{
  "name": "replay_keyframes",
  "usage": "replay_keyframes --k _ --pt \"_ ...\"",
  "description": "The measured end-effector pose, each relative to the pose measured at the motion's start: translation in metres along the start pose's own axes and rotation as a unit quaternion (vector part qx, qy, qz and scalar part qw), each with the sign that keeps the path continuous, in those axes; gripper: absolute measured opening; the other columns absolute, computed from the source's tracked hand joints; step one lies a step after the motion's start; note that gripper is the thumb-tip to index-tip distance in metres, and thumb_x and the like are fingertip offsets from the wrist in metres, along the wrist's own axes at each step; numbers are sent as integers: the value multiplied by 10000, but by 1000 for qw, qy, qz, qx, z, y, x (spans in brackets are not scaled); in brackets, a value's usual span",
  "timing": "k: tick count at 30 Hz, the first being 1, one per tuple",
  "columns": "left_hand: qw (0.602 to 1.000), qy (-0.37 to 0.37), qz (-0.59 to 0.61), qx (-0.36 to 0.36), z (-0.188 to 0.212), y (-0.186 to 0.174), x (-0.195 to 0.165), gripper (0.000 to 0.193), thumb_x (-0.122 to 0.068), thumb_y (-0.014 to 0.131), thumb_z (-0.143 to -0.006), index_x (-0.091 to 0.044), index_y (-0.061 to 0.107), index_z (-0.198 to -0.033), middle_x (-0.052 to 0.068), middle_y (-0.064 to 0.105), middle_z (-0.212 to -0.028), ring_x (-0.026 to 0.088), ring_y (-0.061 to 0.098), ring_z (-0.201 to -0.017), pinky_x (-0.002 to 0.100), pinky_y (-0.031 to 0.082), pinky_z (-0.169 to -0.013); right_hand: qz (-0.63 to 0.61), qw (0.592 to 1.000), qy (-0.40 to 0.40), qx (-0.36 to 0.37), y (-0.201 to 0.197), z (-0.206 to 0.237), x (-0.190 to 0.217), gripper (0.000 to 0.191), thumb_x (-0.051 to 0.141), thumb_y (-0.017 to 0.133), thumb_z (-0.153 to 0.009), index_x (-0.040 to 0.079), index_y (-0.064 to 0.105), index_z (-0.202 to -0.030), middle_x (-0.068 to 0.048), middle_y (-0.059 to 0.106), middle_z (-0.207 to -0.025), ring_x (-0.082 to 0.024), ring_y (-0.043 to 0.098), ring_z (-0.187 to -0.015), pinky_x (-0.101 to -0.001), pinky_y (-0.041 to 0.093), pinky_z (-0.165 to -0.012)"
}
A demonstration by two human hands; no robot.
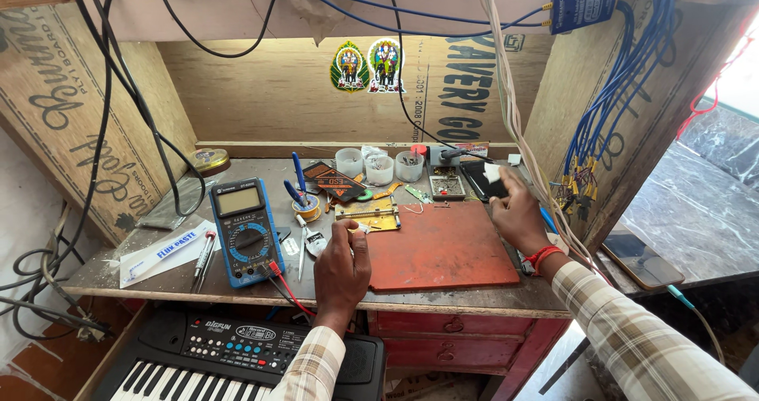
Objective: The person wipes a red workbench surface with a white cloth, then picks up and sets down a black smartphone, and continues wiping the surface. The person also handles a small white tube and a small white object during the cleaning.
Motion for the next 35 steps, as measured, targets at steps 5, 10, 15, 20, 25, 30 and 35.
replay_keyframes --k 5,10,15,20,25,30,35 --pt "1000 14 0 -4 0 0 -2 269 -293 451 -1043 -61 546 -1138 145 702 -774 368 720 -729 495 533 -657 146 987 -6 62 13 3 -12 600 142 713 -850 -44 567 -1401 -261 445 -1536 -419 521 -1342 -409 413 -1113" --pt "1000 15 0 0 2 0 -2 263 -295 459 -1042 -63 546 -1130 137 692 -776 362 715 -719 489 533 -653 99 992 -58 50 4 23 25 496 88 704 -848 3 632 -1332 -175 530 -1494 -349 636 -1141 -387 510 -965" --pt "1000 11 -5 4 0 0 -4 272 -305 475 -1030 -60 546 -1125 129 682 -749 361 702 -702 494 521 -652 53 989 -110 79 -15 70 87 401 75 723 -825 73 681 -1224 -81 631 -1357 -179 646 -652 -305 565 -662" --pt "999 -3 -34 2 -1 0 -2 289 -326 538 -989 -72 562 -1124 116 668 -747 367 687 -731 507 510 -679 77 955 -285 40 -38 130 139 306 170 746 -850 98 670 -1138 -81 623 -1307 -263 658 -1070 -380 550 -886" --pt "992 77 -101 14 -1 5 -13 367 -386 693 -862 -82 609 -1050 98 611 -832 313 613 -857 473 469 -773 98 956 -276 19 -18 141 143 441 294 779 -851 60 609 -1183 -164 557 -1338 -386 512 -1295 -477 431 -1077" --pt "982 124 -124 67 -1 14 -20 442 -447 748 -806 -88 644 -1043 84 620 -911 298 581 -940 448 427 -844 164 960 -225 -26 -1 133 131 543 405 781 -838 39 607 -1200 -236 518 -1372 -456 434 -1345 -523 356 -1113" --pt "975 161 -132 76 2 20 -17 474 -458 762 -809 -89 650 -1084 99 636 -1011 305 576 -1015 454 422 -859 135 976 -173 -19 8 132 101 551 449 770 -889 49 590 -1223 -215 493 -1447 -425 419 -1415 -501 358 -1179"
Point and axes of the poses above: each hand's wrist, its own z-axis away from the middle knuckle, its own y-axis out of the palm, x = y × z, the point moved 8 cm from there along -z, towards the middle knuckle
